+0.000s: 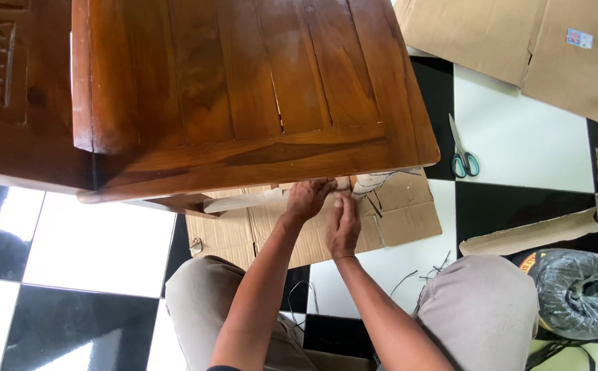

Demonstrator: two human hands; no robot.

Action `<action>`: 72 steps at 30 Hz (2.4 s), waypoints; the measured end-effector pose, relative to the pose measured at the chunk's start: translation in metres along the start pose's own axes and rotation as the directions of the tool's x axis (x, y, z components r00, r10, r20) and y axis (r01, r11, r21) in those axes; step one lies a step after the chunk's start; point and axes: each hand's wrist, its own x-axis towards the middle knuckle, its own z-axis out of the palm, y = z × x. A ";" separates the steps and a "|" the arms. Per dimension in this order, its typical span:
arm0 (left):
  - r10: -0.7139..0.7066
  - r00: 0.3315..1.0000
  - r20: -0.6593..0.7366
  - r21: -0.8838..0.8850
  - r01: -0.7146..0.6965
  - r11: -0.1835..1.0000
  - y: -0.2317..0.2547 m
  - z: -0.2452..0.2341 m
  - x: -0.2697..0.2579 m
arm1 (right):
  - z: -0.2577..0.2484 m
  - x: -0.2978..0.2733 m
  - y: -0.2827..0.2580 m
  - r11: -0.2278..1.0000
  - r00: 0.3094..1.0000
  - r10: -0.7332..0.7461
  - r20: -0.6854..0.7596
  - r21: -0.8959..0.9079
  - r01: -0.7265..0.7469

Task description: Wrapping a wooden chair leg with cardboard and securing it with wire

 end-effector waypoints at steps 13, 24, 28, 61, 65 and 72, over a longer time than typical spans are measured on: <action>0.112 0.985 -0.135 0.225 -0.079 0.971 -0.013 0.015 0.008 | 0.002 0.029 0.012 0.160 0.474 0.634 0.611 0.496 -0.854; 0.042 0.992 -0.121 0.097 -0.030 0.995 -0.004 0.006 0.007 | 0.018 0.026 0.020 0.339 0.569 0.614 0.547 0.467 -0.816; 0.013 0.991 -0.131 -0.033 -0.017 0.999 -0.011 0.008 0.009 | 0.015 0.018 0.032 0.528 0.652 0.637 0.412 0.383 -0.758; -0.125 0.979 0.162 -0.136 0.147 0.980 0.012 -0.010 0.002 | -0.018 0.010 0.007 0.999 0.995 0.017 -0.102 0.033 -0.014; -0.050 0.989 0.140 -0.151 0.071 0.986 0.015 -0.016 -0.003 | -0.024 0.016 0.002 0.967 0.971 -0.230 -0.067 -0.131 0.220; 0.027 0.991 0.129 -0.173 -0.005 0.985 0.012 -0.018 -0.006 | -0.024 0.019 0.002 0.943 0.953 -0.302 -0.030 -0.159 0.293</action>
